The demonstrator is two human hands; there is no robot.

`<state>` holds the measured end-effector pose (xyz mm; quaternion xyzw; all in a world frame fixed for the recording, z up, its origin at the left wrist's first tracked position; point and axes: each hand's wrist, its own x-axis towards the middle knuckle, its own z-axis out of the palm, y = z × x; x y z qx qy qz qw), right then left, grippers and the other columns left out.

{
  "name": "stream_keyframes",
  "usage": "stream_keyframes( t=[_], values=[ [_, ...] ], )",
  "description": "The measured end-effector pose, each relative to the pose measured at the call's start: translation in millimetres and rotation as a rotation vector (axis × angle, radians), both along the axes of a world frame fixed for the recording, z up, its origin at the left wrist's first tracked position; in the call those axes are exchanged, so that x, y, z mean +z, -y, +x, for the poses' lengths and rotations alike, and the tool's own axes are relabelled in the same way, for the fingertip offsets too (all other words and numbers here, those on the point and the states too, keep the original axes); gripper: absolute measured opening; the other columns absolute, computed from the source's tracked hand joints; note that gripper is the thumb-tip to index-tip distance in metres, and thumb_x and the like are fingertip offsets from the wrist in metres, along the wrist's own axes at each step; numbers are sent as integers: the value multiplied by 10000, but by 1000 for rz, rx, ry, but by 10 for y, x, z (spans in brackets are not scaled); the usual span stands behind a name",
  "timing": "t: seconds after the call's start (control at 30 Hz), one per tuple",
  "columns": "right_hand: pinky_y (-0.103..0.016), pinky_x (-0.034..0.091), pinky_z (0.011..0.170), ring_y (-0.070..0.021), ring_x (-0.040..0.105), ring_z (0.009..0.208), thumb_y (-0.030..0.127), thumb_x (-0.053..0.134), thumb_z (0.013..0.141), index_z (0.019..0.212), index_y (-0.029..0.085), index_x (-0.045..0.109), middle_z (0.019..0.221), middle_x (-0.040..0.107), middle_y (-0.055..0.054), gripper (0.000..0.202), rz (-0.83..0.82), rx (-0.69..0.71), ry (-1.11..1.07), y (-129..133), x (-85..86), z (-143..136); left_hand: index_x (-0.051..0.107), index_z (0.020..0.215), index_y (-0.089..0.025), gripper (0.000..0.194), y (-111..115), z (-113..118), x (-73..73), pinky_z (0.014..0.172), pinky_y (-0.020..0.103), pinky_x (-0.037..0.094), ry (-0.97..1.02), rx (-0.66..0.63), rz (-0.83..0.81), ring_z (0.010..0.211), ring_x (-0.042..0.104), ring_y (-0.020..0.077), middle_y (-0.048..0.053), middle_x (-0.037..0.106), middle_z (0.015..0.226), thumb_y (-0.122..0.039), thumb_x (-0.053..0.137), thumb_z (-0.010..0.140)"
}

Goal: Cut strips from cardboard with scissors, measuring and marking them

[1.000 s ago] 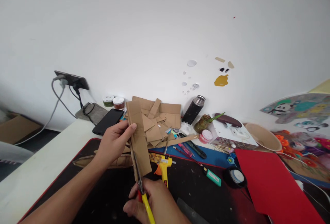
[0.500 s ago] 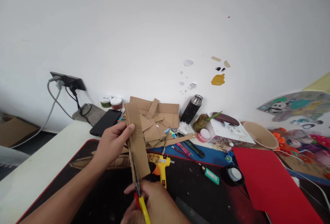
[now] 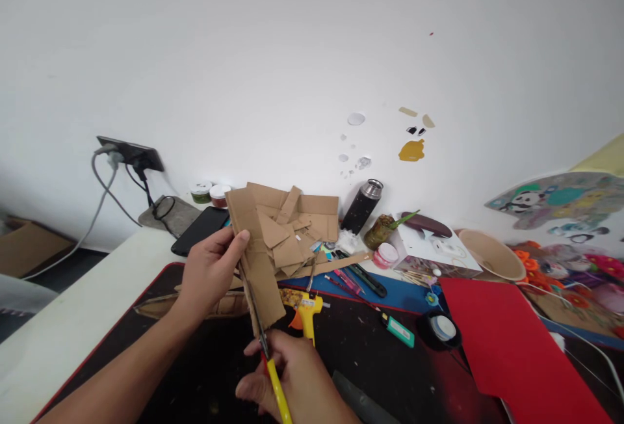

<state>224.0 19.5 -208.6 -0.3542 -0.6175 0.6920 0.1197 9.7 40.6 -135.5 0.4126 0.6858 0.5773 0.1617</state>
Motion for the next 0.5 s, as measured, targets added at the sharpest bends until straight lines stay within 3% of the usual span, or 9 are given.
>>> stream_keyframes(
  t=[0.13, 0.27, 0.4, 0.5],
  values=[
    [-224, 475, 596, -140, 628, 624, 802, 959, 631, 1257, 174, 749, 761, 684, 15, 911, 1, 39, -54, -28, 4, 55, 736, 750, -213, 387, -14, -18, -17, 538, 277, 398, 33, 6, 5, 631, 516, 194, 10, 629, 649, -584, 692, 848],
    [-245, 501, 679, -188, 725, 720, 782, 983, 603, 1276, 166, 738, 810, 765, -30, 945, -41, 67, -128, -22, 80, 84, 761, 787, -197, 410, -23, -25, -4, 565, 277, 432, 68, -17, 11, 669, 551, 206, 26, 676, 690, -601, 712, 832],
    [-263, 518, 719, -225, 778, 765, 747, 1033, 513, 1284, 186, 720, 857, 789, -42, 1003, -142, 87, -127, -14, 146, 73, 754, 752, -201, 414, -9, -26, 10, 545, 273, 400, 58, -20, 21, 646, 525, 197, 19, 652, 660, -604, 713, 836],
    [-289, 539, 733, -255, 778, 787, 778, 1043, 347, 1262, 201, 710, 851, 770, -32, 1132, -205, 79, -86, -5, 163, 48, 743, 726, -203, 422, 9, -24, 14, 537, 272, 383, 57, -29, 25, 630, 502, 188, 9, 622, 635, -606, 712, 847]
  ],
)
